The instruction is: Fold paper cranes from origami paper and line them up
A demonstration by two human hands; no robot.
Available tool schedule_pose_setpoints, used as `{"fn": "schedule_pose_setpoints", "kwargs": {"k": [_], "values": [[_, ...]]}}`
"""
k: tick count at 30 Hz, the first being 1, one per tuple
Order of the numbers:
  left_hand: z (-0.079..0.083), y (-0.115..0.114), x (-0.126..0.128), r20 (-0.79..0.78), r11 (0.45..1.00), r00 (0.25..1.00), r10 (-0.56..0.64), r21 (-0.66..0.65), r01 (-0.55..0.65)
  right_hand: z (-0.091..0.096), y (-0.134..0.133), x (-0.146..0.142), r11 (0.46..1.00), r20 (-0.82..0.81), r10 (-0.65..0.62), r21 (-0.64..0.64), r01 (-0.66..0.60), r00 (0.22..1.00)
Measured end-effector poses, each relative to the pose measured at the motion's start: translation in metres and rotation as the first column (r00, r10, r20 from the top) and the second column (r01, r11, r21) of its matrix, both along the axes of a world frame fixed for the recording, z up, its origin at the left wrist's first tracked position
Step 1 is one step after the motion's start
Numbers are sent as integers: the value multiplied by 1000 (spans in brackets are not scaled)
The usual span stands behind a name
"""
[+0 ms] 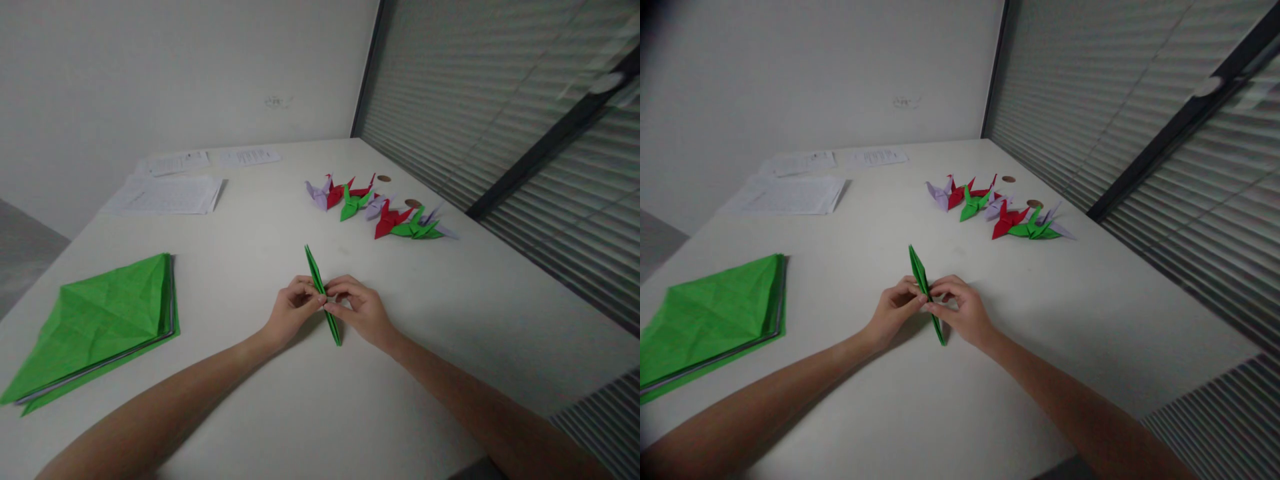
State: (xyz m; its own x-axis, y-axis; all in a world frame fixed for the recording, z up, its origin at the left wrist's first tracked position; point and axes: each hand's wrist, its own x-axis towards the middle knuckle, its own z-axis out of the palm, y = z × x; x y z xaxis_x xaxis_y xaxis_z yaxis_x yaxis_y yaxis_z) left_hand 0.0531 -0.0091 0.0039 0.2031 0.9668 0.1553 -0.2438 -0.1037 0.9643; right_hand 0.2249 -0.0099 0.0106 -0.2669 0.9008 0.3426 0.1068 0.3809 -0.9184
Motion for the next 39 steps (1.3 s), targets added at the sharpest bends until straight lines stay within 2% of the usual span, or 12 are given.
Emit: {"fn": "schedule_pose_setpoints", "kwargs": {"k": [4, 7, 10, 16, 23, 27, 31, 33, 35, 39], "values": [[3, 0, 1, 72, 998, 997, -4, -62, 8, -1, 1, -1, 995, -91, 11, -96, -20, 996], [4, 0, 2, 161, 986, 986, 39, -165, -12, -1, 2, -1, 990, -145, -9, -143, -12, 989], [2, 1, 1, 179, 966, 981, 75, -256, -27, -1, 3, -1, 979, -176, -31, -202, -6, 984], [-3, 1, -1, 127, 981, 992, -2, -193, 27, 0, 4, 1, 943, -179, -26, -330, -35, 984], [-5, 1, -1, 179, 981, 983, -38, -179, 70, -4, 7, 1, 916, -241, -61, -398, -42, 969], [-3, 1, 0, 190, 976, 981, -47, -202, 86, -4, 4, 1, 949, -209, -64, -317, -6, 976], [4, -2, 1, 206, 964, 978, -27, -253, 80, 2, -5, -2, 993, -81, -104, -58, 100, 991], [8, -3, 2, 227, 959, 974, -17, -271, 80, 8, -10, -4, 988, -9, -139, 73, 139, 990], [12, -4, 2, 247, 957, 969, -23, -276, 92, 13, -14, -5, 978, 28, -154, 145, 149, 988], [15, -5, 2, 272, 954, 962, -30, -280, 109, 16, -17, -6, 973, 8, -150, 179, 146, 989]]}}
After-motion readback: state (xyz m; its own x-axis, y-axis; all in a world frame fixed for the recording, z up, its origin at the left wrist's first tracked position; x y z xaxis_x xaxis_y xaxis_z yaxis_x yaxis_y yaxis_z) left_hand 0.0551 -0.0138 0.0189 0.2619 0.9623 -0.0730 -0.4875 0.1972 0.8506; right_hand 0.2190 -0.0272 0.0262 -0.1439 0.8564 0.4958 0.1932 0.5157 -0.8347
